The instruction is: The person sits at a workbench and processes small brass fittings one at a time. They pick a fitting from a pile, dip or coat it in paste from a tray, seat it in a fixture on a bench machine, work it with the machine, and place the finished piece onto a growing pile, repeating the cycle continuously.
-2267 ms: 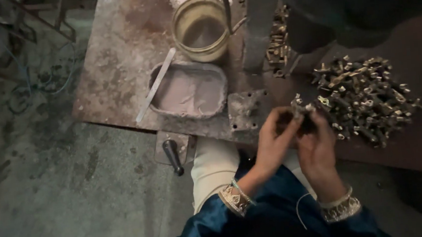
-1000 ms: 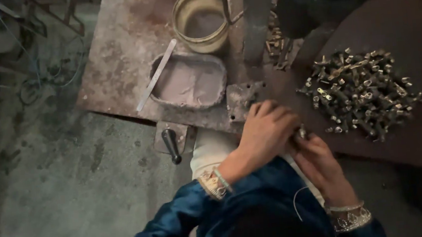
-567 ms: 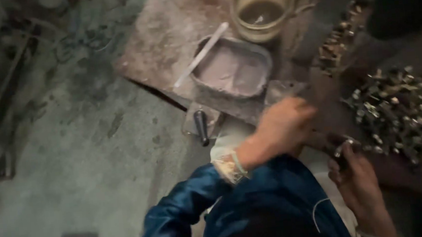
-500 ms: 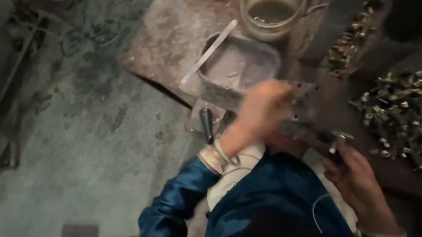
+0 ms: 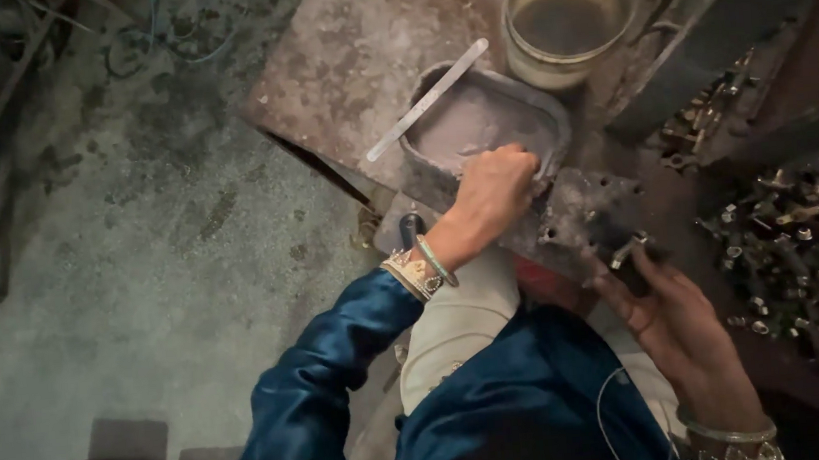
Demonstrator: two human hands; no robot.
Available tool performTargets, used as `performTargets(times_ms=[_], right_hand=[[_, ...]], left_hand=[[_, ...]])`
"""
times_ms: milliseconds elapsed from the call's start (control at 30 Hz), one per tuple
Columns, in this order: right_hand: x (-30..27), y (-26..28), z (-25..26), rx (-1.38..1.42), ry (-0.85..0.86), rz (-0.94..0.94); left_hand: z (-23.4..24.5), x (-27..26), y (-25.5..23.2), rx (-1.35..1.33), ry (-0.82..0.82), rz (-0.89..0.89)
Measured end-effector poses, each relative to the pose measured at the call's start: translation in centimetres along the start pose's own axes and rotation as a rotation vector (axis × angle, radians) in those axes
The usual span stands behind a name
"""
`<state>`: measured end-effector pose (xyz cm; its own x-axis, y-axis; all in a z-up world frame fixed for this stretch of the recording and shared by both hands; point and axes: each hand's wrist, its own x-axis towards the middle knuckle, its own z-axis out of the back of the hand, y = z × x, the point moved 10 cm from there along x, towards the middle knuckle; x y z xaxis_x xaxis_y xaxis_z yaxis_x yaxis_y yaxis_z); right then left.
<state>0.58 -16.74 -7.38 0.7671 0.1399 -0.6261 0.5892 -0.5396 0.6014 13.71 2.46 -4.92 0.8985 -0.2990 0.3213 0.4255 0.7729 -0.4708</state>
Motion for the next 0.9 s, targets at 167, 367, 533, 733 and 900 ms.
performTargets(times_ms=[167, 367, 533, 733, 900], right_hand=[[0.7, 2.1, -0.9, -0.246, -0.019, 0.199], [5.5, 1.5, -0.5, -0.672, -0.048, 0.265], [5.4, 2.1, -4.3, -0.867, 0.025, 0.371], [1.1, 5.9, -5.4, -1.080, -0.095, 0.586], [3.6, 7.2, 1.1, -0.438, 0.027, 0.705]], left_hand=[[1.3, 1.2, 1.6, -0.203, 0.034, 0.111], [0.5, 0.4, 5.0, -1.012, 0.336, 0.497], [2.0, -0.3, 1.0, -1.270, 0.409, 0.495], [9.7, 0.6, -8.8, -0.464, 0.055, -0.078], [8.7, 0.9, -12.6, -0.679, -0.115, -0.045]])
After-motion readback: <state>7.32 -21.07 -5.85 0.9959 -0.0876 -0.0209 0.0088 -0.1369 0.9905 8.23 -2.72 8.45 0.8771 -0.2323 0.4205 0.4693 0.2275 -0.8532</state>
